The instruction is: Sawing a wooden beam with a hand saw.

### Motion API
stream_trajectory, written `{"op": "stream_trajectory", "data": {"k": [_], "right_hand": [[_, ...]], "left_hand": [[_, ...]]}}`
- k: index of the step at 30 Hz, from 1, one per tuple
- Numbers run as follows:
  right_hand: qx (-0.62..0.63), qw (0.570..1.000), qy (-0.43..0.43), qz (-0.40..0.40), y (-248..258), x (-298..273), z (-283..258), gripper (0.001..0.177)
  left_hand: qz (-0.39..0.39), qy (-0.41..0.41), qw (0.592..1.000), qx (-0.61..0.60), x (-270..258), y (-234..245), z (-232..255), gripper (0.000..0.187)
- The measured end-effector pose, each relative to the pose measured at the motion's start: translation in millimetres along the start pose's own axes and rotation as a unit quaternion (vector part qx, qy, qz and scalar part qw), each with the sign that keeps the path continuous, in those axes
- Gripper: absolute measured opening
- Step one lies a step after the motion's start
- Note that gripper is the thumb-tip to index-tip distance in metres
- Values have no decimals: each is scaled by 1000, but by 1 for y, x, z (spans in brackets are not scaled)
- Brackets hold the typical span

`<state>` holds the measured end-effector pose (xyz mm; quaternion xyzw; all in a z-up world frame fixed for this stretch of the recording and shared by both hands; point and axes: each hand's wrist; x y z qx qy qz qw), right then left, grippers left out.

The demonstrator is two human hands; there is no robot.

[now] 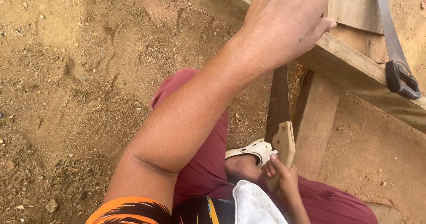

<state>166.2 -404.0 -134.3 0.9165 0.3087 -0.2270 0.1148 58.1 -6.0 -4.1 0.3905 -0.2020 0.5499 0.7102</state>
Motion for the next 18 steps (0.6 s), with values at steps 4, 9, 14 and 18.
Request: {"op": "stream_trajectory", "data": {"k": [4,9,14,18], "right_hand": [[3,1000,-6,-22,-20,15,-29,30],[-71,997,-32,0,-62,92,-94,25],[-67,997,-26,5,-94,173,-119,14],[-31,999,-24,18,-91,174,-104,18]], "left_hand": [[-34,13,999,3,6,-1,1,36],[-115,60,991,-16,10,1,1,40],[-85,54,995,14,5,2,-2,36],[-67,49,996,33,6,3,-4,37]]}}
Point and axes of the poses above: each hand's wrist, its own x-axis towards the middle knuckle, its own y-axis out of the back of the hand, z = x × y, and after that the axes turned 7 degrees about x, right-handed
